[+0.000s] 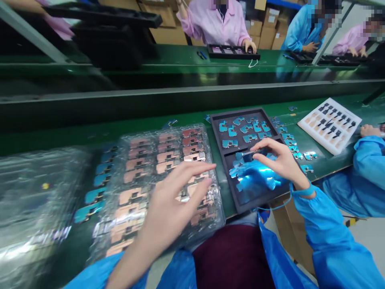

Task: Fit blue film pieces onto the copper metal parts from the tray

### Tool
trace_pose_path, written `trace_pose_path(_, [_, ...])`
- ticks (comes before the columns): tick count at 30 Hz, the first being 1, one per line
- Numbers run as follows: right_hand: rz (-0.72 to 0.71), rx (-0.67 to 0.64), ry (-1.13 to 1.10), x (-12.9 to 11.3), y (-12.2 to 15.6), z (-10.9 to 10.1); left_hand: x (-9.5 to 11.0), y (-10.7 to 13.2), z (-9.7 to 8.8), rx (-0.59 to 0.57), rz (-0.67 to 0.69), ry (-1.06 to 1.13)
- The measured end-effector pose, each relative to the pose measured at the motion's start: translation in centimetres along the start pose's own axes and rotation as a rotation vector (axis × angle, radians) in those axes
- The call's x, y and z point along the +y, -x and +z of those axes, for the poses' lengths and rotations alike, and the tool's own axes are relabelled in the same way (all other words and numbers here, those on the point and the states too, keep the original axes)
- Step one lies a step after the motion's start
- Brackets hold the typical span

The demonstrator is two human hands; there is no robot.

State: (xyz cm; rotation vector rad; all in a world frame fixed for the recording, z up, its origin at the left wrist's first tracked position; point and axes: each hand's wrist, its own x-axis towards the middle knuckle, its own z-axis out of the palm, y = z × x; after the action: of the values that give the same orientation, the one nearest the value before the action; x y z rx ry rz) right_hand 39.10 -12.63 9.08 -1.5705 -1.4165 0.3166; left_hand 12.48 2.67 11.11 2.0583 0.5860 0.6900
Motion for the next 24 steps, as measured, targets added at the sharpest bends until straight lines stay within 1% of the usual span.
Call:
trace_pose_path(3, [-0.068,-0.203,-0.091,-3.4,0.7,1.8,0.9,0.3,2.2,-0.113,-0.235,0.372])
trace_pose_path(4, [-0.067,-0.224,-0.097,-4.0,1.0,2.5,1.0,0.4,2.9,-0.131,-0.290,0.466])
trace_pose_path(5, [-0.055,-0.197,-0.091,-4.4,1.3,3.2,0.9,0.4,3.5,-0.128,-0.328,0.527])
trace_pose_path(6, [-0.029,-0.138,-0.078,-4.6,1.6,3.8,0.8,0.5,4.0,-0.107,-0.354,0.555])
trace_pose_path(8, [0.045,0.013,-0.079,-4.5,2.3,5.1,0.3,0.9,4.6,-0.029,-0.384,0.551])
trace_pose_path(10, [0.141,0.118,-0.146,-4.2,3.0,6.1,-0.1,1.4,4.8,0.047,-0.393,0.527])
trace_pose_path(12, [0.230,0.167,-0.231,-4.0,3.5,6.9,-0.3,1.9,4.9,0.090,-0.390,0.512])
trace_pose_path(15, [0.297,0.220,-0.312,-3.9,3.9,7.8,-0.3,2.5,5.1,0.097,-0.357,0.483])
trace_pose_path(17, [0.310,0.249,-0.343,-4.0,4.0,8.3,-0.3,2.6,5.3,0.082,-0.337,0.470])
trace_pose_path(19, [0.295,0.273,-0.331,-3.9,4.1,8.7,-0.2,2.7,5.5,0.062,-0.346,0.482])
trace_pose_path(24, [0.173,0.294,-0.191,-3.5,4.5,9.1,-0.5,3.0,5.9,0.017,-0.481,0.544])
